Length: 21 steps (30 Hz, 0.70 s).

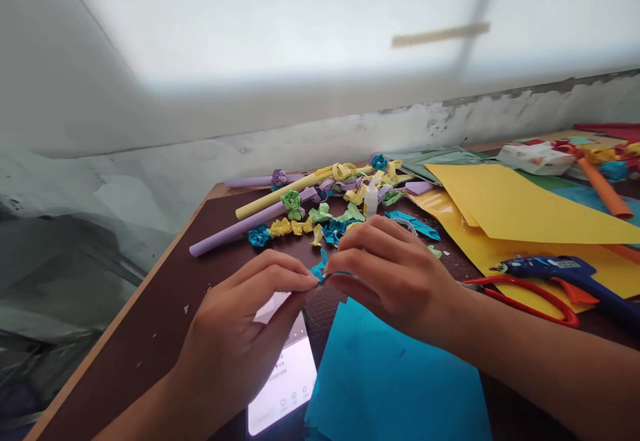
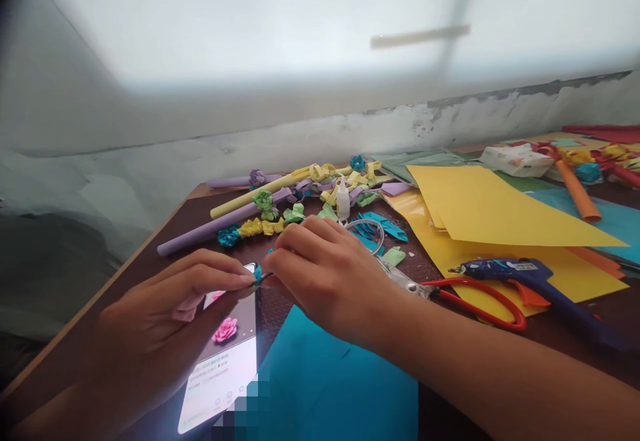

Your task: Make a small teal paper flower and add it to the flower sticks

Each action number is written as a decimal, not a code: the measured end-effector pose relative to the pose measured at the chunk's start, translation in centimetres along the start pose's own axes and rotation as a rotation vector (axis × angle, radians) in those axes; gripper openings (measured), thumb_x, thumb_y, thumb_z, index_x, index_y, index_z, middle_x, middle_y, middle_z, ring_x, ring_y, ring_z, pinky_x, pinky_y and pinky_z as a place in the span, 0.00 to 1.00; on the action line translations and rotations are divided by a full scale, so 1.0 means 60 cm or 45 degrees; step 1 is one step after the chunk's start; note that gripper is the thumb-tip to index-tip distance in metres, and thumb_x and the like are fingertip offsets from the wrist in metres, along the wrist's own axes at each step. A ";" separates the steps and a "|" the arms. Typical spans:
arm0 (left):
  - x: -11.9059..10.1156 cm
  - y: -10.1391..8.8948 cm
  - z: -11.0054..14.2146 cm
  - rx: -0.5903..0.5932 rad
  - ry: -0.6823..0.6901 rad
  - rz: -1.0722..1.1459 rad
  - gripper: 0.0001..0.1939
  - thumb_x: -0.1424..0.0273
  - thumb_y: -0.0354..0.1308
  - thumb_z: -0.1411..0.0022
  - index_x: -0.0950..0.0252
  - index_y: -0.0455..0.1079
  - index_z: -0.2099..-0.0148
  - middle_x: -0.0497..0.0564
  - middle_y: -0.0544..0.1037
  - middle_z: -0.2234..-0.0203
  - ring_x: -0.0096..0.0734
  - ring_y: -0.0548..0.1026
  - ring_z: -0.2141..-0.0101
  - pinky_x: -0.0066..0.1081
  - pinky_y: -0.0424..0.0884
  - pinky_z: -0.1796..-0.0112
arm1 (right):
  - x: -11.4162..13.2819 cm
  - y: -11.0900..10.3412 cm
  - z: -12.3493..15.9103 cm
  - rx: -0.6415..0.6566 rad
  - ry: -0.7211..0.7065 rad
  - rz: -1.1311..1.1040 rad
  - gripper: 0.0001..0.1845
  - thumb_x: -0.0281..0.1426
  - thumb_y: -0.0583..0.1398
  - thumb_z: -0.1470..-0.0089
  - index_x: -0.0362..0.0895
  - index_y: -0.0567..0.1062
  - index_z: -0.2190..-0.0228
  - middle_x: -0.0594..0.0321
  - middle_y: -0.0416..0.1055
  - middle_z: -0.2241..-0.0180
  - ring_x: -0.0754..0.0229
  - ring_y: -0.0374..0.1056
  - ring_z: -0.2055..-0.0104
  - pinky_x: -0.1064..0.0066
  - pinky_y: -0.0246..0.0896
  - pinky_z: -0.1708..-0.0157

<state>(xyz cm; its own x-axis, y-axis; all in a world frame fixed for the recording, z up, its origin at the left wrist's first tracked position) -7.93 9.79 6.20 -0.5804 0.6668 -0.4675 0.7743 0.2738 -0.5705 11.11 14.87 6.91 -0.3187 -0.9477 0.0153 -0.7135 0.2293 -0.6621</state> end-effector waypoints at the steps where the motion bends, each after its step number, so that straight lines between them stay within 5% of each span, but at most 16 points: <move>1: 0.004 0.001 0.000 -0.006 -0.068 0.045 0.12 0.82 0.60 0.35 0.58 0.76 0.59 0.46 0.81 0.63 0.25 0.80 0.62 0.23 0.77 0.61 | 0.000 0.001 0.000 -0.001 -0.001 -0.010 0.05 0.27 0.63 0.36 0.38 0.80 0.64 0.57 0.76 0.64 0.57 0.67 0.61 0.63 0.64 0.60; 6: 0.021 0.010 0.000 -0.081 -0.395 0.378 0.08 0.77 0.64 0.37 0.56 0.75 0.63 0.43 0.80 0.66 0.25 0.80 0.63 0.21 0.78 0.61 | -0.006 0.007 0.001 -0.034 0.069 -0.133 0.06 0.30 0.66 0.38 0.39 0.80 0.63 0.58 0.77 0.63 0.57 0.67 0.61 0.64 0.63 0.59; 10: 0.028 0.016 0.002 -0.058 -0.436 0.465 0.09 0.78 0.64 0.37 0.57 0.76 0.64 0.43 0.80 0.66 0.25 0.80 0.63 0.20 0.78 0.62 | -0.012 0.016 0.004 -0.041 0.193 -0.210 0.03 0.29 0.66 0.39 0.41 0.80 0.63 0.58 0.76 0.64 0.57 0.67 0.61 0.64 0.64 0.59; 14: 0.024 0.016 0.008 0.001 -0.275 0.294 0.11 0.80 0.60 0.34 0.57 0.76 0.60 0.45 0.79 0.62 0.25 0.79 0.60 0.24 0.78 0.59 | -0.010 0.017 0.004 -0.051 0.165 -0.167 0.05 0.26 0.65 0.38 0.41 0.79 0.68 0.58 0.76 0.65 0.58 0.67 0.63 0.64 0.63 0.62; 21: -0.008 0.013 0.009 0.068 0.250 -0.168 0.13 0.88 0.57 0.35 0.66 0.74 0.57 0.50 0.79 0.61 0.22 0.78 0.60 0.20 0.76 0.57 | 0.012 0.000 0.002 -0.011 -0.020 0.146 0.09 0.23 0.62 0.37 0.41 0.80 0.69 0.57 0.77 0.65 0.55 0.67 0.62 0.60 0.62 0.62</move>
<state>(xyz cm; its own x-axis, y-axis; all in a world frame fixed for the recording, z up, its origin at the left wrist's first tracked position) -7.19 9.31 5.60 -0.6114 0.7510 -0.2495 0.6777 0.3340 -0.6551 10.96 14.16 6.81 -0.3889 -0.9185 -0.0721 -0.6784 0.3384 -0.6522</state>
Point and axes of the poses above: each hand's wrist, its own z-axis away from the middle knuckle, its own y-axis out of the palm, x = y × z, the point moved 3 cm from there along -z, towards the middle knuckle
